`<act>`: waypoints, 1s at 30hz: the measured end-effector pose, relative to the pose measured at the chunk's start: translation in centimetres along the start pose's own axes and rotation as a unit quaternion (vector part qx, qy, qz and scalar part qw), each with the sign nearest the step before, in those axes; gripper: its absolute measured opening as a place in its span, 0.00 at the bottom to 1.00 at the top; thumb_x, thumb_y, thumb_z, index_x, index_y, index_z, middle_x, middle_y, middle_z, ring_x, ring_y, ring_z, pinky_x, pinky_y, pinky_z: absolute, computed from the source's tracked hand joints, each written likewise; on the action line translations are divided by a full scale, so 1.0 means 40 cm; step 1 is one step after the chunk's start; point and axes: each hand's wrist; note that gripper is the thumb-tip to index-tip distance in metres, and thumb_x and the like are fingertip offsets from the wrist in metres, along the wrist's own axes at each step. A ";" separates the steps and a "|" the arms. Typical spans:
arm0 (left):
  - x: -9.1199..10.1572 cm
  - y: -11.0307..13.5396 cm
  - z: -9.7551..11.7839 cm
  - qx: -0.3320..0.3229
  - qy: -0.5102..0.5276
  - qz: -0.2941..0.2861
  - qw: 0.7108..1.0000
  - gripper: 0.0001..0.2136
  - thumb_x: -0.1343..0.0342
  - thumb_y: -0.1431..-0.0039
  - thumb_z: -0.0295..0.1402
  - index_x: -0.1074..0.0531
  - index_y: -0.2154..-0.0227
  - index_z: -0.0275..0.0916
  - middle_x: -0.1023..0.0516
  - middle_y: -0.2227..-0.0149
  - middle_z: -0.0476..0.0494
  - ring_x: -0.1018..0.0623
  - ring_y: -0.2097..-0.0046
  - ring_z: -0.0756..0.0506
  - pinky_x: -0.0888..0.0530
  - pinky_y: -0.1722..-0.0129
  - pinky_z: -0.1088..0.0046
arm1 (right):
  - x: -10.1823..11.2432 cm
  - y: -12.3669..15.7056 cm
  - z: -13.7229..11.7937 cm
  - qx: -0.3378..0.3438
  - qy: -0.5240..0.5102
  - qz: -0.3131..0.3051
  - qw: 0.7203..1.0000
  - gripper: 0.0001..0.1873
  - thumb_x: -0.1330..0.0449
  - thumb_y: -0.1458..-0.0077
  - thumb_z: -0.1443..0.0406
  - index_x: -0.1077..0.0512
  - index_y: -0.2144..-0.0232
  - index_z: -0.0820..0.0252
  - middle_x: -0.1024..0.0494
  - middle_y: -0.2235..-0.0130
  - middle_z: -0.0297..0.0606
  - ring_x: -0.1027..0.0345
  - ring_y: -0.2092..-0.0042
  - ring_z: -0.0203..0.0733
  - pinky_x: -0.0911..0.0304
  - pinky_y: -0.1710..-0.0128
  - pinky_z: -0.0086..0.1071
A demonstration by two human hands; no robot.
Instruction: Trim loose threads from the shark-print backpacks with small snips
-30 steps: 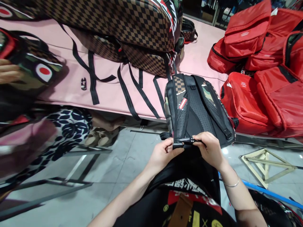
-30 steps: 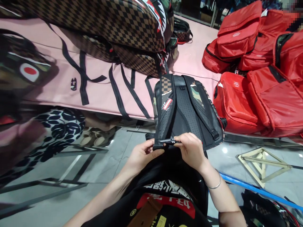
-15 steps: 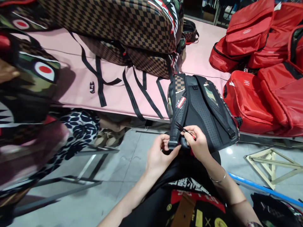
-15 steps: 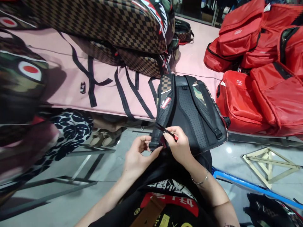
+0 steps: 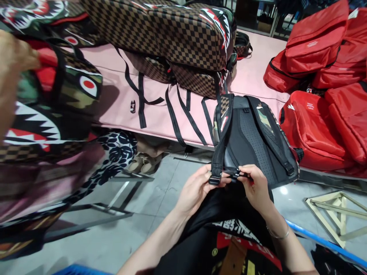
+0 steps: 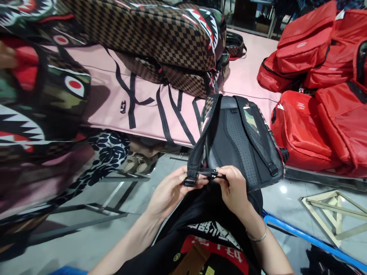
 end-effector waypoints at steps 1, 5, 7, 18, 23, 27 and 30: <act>0.000 0.000 -0.002 -0.003 -0.002 0.003 1.000 0.08 0.44 0.49 0.32 0.30 0.67 0.32 0.20 0.66 0.37 0.21 0.64 0.41 0.27 0.62 0.68 | 0.002 -0.002 -0.001 0.007 0.007 -0.004 1.000 0.09 0.47 0.43 0.67 0.34 0.59 0.56 0.27 0.64 0.39 0.33 0.61 0.42 0.37 0.61 0.37; 0.003 0.002 -0.007 -0.007 -0.016 0.008 1.000 0.10 0.44 0.49 0.34 0.30 0.66 0.33 0.20 0.66 0.38 0.21 0.63 0.42 0.27 0.60 0.67 | 0.001 -0.014 -0.004 0.000 0.018 -0.025 1.000 0.08 0.48 0.42 0.66 0.33 0.60 0.56 0.27 0.65 0.39 0.32 0.62 0.42 0.36 0.63 0.36; 0.003 0.002 -0.007 -0.006 -0.022 0.008 1.000 0.10 0.44 0.49 0.35 0.30 0.66 0.33 0.20 0.66 0.38 0.21 0.63 0.42 0.27 0.60 0.67 | -0.001 -0.018 -0.005 0.005 0.027 -0.031 0.999 0.07 0.48 0.42 0.65 0.32 0.61 0.56 0.26 0.64 0.39 0.32 0.62 0.42 0.36 0.63 0.36; -0.010 0.001 -0.015 -0.002 -0.024 0.002 1.000 0.10 0.45 0.48 0.34 0.29 0.65 0.33 0.20 0.68 0.39 0.21 0.63 0.42 0.27 0.60 0.68 | -0.006 -0.009 0.000 0.051 0.064 -0.003 0.997 0.08 0.47 0.43 0.67 0.33 0.60 0.54 0.25 0.63 0.39 0.31 0.60 0.43 0.35 0.61 0.39; -0.005 -0.004 -0.029 0.002 -0.009 -0.013 1.000 0.11 0.45 0.48 0.34 0.30 0.63 0.34 0.21 0.67 0.40 0.22 0.61 0.43 0.28 0.59 0.69 | -0.016 -0.021 -0.003 0.064 0.092 -0.011 0.994 0.07 0.49 0.41 0.67 0.32 0.62 0.56 0.24 0.64 0.39 0.31 0.61 0.42 0.36 0.62 0.38; -0.001 -0.005 -0.033 0.006 -0.004 -0.011 1.000 0.10 0.45 0.48 0.34 0.30 0.64 0.35 0.21 0.68 0.41 0.22 0.61 0.43 0.28 0.59 0.70 | -0.011 -0.017 -0.003 0.082 0.092 -0.009 0.992 0.07 0.49 0.41 0.67 0.32 0.63 0.55 0.24 0.65 0.38 0.31 0.63 0.42 0.36 0.64 0.37; -0.004 -0.005 -0.029 0.008 -0.010 -0.008 1.000 0.10 0.44 0.48 0.35 0.30 0.64 0.35 0.21 0.69 0.41 0.22 0.62 0.44 0.28 0.60 0.70 | -0.011 -0.012 -0.004 0.076 0.080 0.004 0.994 0.07 0.48 0.41 0.67 0.33 0.61 0.55 0.24 0.65 0.38 0.31 0.62 0.42 0.36 0.63 0.38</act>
Point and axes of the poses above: each hand's wrist, its own y-axis away from the middle knuckle, its own x-axis out of the back of the hand, z = x × y
